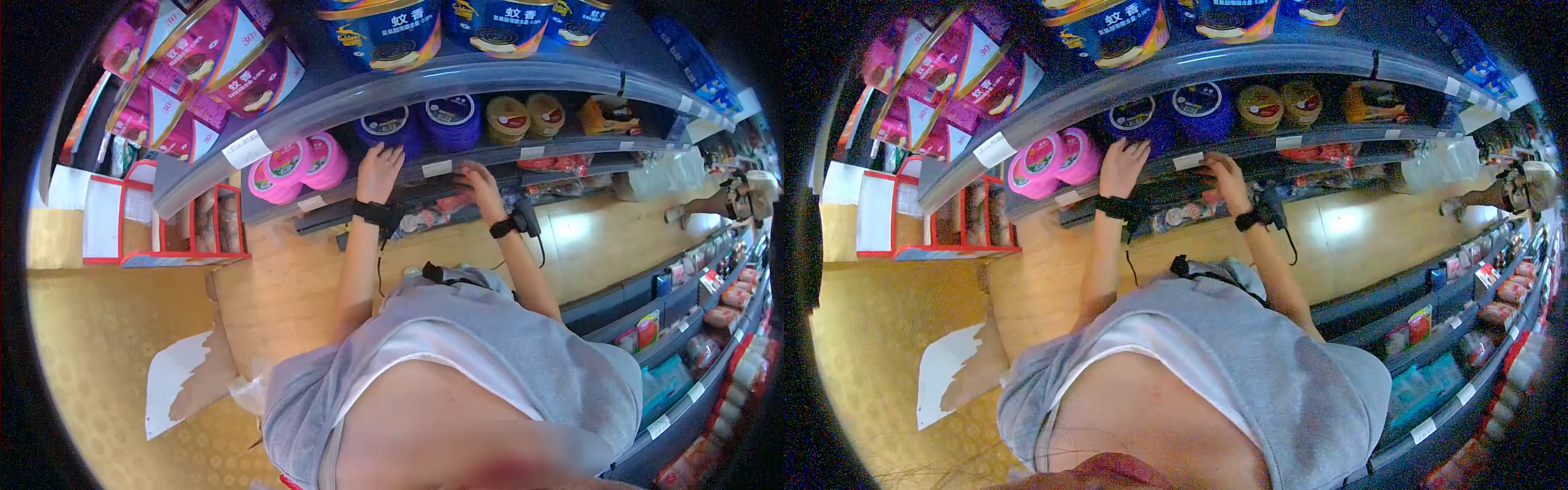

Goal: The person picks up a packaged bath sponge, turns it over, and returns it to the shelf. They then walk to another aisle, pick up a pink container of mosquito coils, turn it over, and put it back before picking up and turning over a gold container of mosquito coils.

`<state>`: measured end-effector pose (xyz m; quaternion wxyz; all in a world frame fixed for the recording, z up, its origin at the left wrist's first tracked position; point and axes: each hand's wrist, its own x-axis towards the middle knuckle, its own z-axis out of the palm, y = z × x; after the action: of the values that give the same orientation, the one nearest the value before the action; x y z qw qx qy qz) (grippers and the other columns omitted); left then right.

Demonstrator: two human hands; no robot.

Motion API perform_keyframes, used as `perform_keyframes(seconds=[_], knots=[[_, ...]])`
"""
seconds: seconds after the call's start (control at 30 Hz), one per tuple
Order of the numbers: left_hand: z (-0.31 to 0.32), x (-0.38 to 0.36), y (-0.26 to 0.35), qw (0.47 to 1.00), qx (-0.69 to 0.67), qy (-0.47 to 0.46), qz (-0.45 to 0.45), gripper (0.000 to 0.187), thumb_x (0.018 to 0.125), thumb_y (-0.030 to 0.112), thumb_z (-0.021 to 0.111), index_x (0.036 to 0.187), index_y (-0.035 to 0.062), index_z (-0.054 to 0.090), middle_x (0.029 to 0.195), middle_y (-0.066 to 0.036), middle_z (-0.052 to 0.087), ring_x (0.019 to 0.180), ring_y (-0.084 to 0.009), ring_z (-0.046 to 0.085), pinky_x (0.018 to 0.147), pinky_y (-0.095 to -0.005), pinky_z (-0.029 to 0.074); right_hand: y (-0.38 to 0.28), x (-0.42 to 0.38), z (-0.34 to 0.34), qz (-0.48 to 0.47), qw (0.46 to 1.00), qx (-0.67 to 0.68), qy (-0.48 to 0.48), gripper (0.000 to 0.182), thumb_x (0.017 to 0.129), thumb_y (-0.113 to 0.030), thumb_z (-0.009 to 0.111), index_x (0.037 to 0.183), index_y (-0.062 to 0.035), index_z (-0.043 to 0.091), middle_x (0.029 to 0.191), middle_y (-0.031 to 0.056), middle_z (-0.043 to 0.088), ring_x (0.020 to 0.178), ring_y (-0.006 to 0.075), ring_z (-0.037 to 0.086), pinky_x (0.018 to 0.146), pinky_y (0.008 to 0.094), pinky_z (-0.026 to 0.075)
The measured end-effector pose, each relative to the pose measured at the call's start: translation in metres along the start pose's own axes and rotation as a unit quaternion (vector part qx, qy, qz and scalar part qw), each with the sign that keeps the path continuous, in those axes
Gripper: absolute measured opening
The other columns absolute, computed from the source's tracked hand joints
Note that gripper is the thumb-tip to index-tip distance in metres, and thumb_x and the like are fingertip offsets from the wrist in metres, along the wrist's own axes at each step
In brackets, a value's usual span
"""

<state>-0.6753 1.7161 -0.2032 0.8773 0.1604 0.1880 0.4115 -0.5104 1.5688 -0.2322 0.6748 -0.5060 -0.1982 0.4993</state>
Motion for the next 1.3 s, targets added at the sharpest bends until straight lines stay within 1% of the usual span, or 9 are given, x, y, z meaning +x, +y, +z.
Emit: perform_keyframes(seconds=[0.17,0.23,0.3,0.5,0.67,0.93,1.03,1.1,1.3], knots=[[0.008,-0.002,0.002,0.998,0.035,-0.032,-0.039,0.019,0.08,0.019,0.05,0.086,0.0023,0.041,0.105,-0.022,0.042,0.112,-0.0366,0.036,0.099,-0.0423,0.027,-0.006,0.024,-0.059,-0.114,0.974,-0.164,0.106,0.028,0.078,-0.01,0.052,0.104,-0.002,0.046,0.097,0.0099,0.054,0.086,0.0221,0.054,0.076,0.0296,0.042],[0.015,-0.004,0.001,0.999,0.035,-0.01,-0.04,0.027,0.08,0.017,0.048,0.096,-0.0029,0.037,0.114,-0.024,0.037,0.113,-0.0364,0.034,0.098,-0.0418,0.028,-0.014,0.036,-0.073,-0.177,0.947,-0.234,0.131,0.029,0.076,-0.009,0.055,0.103,-0.0013,0.046,0.099,0.0122,0.053,0.088,0.0244,0.053,0.076,0.0305,0.041],[0.017,-0.006,-0.002,0.998,0.035,0.013,-0.042,0.037,0.081,0.016,0.046,0.106,-0.008,0.034,0.122,-0.026,0.031,0.114,-0.0362,0.033,0.098,-0.0412,0.028,-0.035,0.043,-0.077,-0.335,0.775,-0.469,0.259,0.043,0.07,-0.015,0.063,0.105,-0.001,0.042,0.107,0.0168,0.048,0.098,0.0315,0.047,0.079,0.0347,0.04],[0.002,-0.015,-0.019,0.995,0.098,0.008,-0.022,0.039,0.082,0.019,0.046,0.111,-0.0037,0.034,0.126,-0.024,0.029,0.116,-0.0333,0.032,0.097,-0.0402,0.028,-0.082,0.081,-0.081,-0.207,0.623,-0.718,0.23,0.081,0.059,-0.047,0.066,0.117,-0.0017,0.032,0.117,0.0206,0.04,0.108,0.0385,0.037,0.087,0.0496,0.031],[0.005,-0.038,-0.045,0.988,0.156,0.014,-0.003,0.041,0.082,0.023,0.048,0.114,0.0027,0.035,0.122,-0.019,0.04,0.112,-0.0294,0.039,0.093,-0.0384,0.032,-0.096,0.113,-0.087,-0.124,0.537,-0.827,0.108,0.108,0.052,-0.072,0.053,0.131,-0.0076,0.017,0.127,0.0243,0.03,0.12,0.0402,0.023,0.096,0.0577,0.006],[0.024,-0.067,-0.086,0.976,0.217,0.018,-0.012,0.045,0.083,0.022,0.045,0.121,0.0002,0.032,0.119,-0.017,0.044,0.109,-0.0263,0.042,0.09,-0.0365,0.034,-0.107,0.085,-0.072,-0.187,0.561,-0.8,0.104,0.102,0.049,-0.058,0.064,0.129,-0.0109,0.021,0.12,0.0231,0.039,0.114,0.0397,0.031,0.095,0.0592,0.003],[0.037,-0.071,-0.104,0.966,0.254,0.028,-0.032,0.043,0.084,0.021,0.043,0.12,-0.0003,0.033,0.119,-0.015,0.044,0.104,-0.0231,0.046,0.084,-0.0334,0.038,-0.11,0.05,-0.074,-0.244,0.693,-0.676,0.047,0.098,0.049,-0.049,0.069,0.126,-0.007,0.025,0.115,0.0266,0.038,0.108,0.0419,0.037,0.09,0.0531,0.027],[0.039,-0.071,-0.117,0.965,0.249,0.003,-0.079,0.04,0.083,0.02,0.045,0.118,0.0015,0.038,0.114,-0.011,0.049,0.096,-0.0194,0.051,0.077,-0.0326,0.042,-0.113,0.012,-0.066,-0.308,0.723,-0.619,0.01,0.088,0.052,-0.032,0.073,0.122,-0.0049,0.029,0.102,0.0231,0.042,0.095,0.039,0.042,0.08,0.0438,0.038],[0.028,-0.066,-0.181,0.954,0.224,-0.016,-0.201,0.024,0.083,0.023,0.049,0.1,0.0064,0.053,0.092,-0.006,0.057,0.081,-0.0154,0.056,0.071,-0.0321,0.047,-0.077,-0.061,-0.081,-0.243,0.785,-0.57,-0.024,0.087,0.054,-0.028,0.071,0.124,-0.0024,0.027,0.105,0.0236,0.041,0.095,0.0392,0.042,0.082,0.0408,0.037]])
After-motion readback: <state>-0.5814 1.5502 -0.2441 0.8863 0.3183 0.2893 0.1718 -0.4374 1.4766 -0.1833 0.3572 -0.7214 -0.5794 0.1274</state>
